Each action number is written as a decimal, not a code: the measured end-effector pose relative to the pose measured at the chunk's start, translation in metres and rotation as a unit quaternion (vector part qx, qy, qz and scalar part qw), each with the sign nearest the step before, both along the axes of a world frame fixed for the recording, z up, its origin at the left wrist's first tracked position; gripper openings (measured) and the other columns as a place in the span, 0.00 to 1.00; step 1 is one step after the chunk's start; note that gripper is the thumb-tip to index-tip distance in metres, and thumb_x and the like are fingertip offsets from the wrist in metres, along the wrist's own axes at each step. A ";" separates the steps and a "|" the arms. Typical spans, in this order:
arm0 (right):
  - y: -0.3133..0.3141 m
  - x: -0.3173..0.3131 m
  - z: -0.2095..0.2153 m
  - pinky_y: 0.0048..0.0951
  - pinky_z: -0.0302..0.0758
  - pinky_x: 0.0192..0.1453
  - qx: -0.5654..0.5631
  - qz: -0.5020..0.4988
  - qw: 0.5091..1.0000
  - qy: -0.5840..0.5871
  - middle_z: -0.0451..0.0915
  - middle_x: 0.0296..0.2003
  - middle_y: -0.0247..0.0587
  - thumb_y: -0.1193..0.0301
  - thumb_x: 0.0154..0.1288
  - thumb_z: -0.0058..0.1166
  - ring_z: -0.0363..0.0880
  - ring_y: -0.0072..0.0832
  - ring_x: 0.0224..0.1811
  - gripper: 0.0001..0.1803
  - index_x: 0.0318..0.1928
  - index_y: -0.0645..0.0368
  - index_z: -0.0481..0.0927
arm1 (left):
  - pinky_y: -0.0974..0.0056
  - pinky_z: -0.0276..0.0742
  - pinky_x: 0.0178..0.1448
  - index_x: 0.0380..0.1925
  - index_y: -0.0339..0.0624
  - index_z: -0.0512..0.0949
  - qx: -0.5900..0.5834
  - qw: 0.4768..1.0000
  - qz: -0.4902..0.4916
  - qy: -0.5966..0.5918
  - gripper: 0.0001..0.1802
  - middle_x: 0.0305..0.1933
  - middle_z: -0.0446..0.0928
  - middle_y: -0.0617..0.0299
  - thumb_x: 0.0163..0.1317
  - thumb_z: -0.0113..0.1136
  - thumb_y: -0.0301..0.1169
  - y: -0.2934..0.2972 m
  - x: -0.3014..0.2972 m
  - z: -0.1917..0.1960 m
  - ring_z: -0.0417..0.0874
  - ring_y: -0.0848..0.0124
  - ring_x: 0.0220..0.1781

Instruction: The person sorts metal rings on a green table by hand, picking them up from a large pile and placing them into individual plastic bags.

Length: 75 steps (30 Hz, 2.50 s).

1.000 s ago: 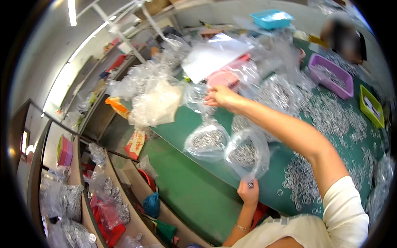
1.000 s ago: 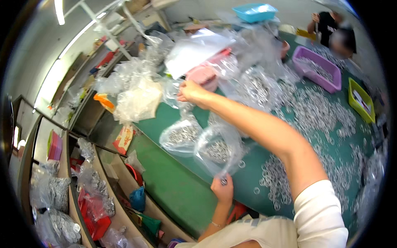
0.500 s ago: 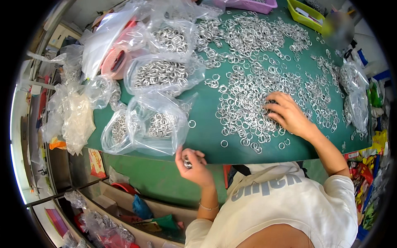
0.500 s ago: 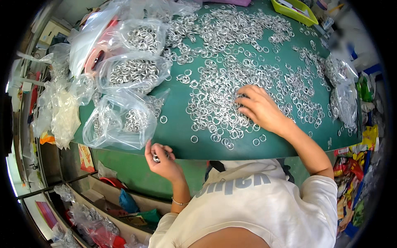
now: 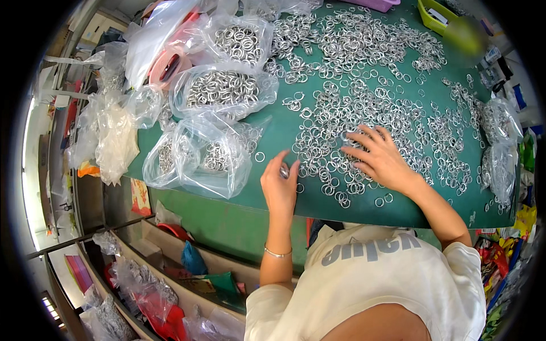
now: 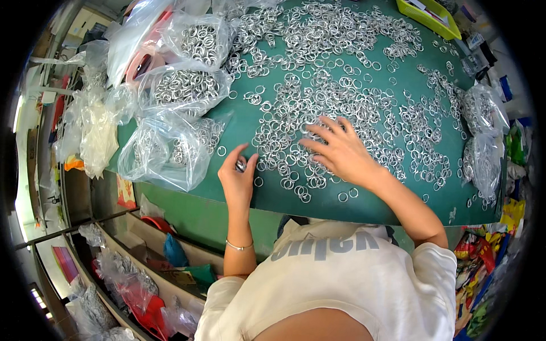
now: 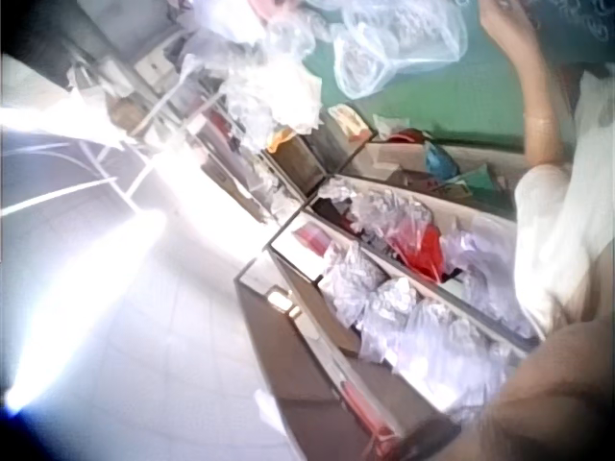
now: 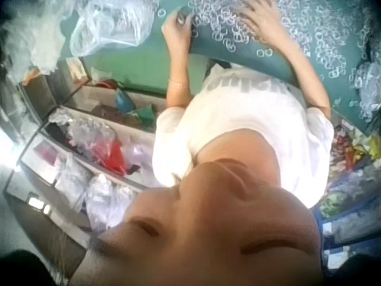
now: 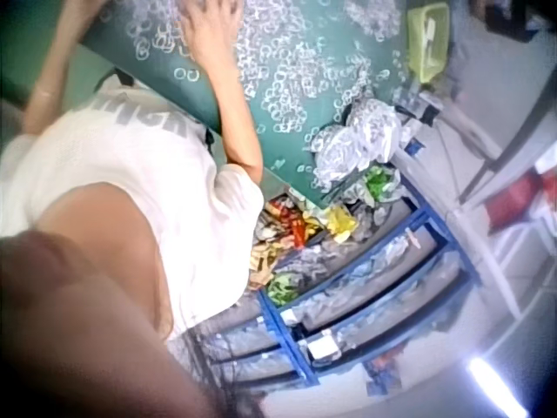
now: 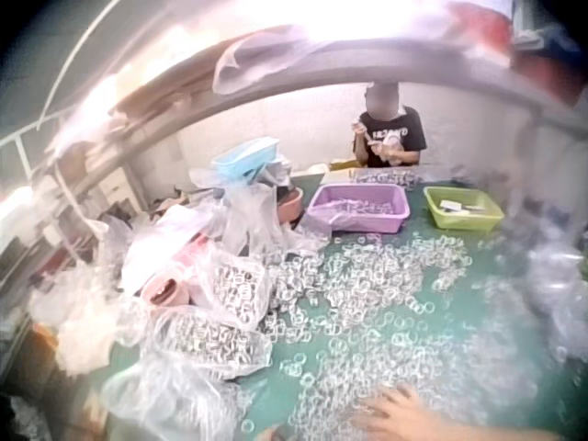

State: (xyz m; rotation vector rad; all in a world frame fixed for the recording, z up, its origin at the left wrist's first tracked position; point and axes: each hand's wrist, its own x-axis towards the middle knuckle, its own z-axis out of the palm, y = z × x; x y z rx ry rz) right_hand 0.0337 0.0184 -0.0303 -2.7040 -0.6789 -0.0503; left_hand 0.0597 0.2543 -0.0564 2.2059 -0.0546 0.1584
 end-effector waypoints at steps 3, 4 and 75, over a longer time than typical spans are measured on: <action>-0.011 -0.001 0.007 0.45 0.55 0.61 0.053 -0.034 0.998 -0.005 0.67 0.51 0.42 0.73 0.49 0.58 0.59 0.42 0.60 0.19 0.46 0.52 0.74 | 0.68 0.65 0.26 0.39 0.36 0.77 0.045 0.999 -0.006 -0.021 0.16 0.20 0.70 0.58 0.47 0.65 0.24 -0.007 0.013 0.001 0.66 0.70 0.20; -0.012 -0.001 0.005 0.44 0.56 0.60 0.070 -0.058 0.996 -0.017 0.67 0.50 0.42 0.74 0.49 0.58 0.59 0.43 0.59 0.18 0.44 0.54 0.75 | 0.70 0.62 0.24 0.39 0.36 0.77 0.057 0.998 -0.011 -0.033 0.16 0.18 0.68 0.61 0.47 0.65 0.24 -0.011 0.017 0.000 0.63 0.75 0.18; 0.040 0.122 -0.020 0.36 0.58 0.52 0.093 0.011 0.990 -0.102 0.74 0.32 0.34 0.72 0.44 0.61 0.68 0.30 0.44 0.12 0.31 0.57 0.75 | 0.77 0.62 0.21 0.43 0.36 0.72 -0.631 0.698 0.076 0.329 0.13 0.26 0.68 0.67 0.61 0.52 0.31 -0.035 0.033 0.018 0.69 0.78 0.26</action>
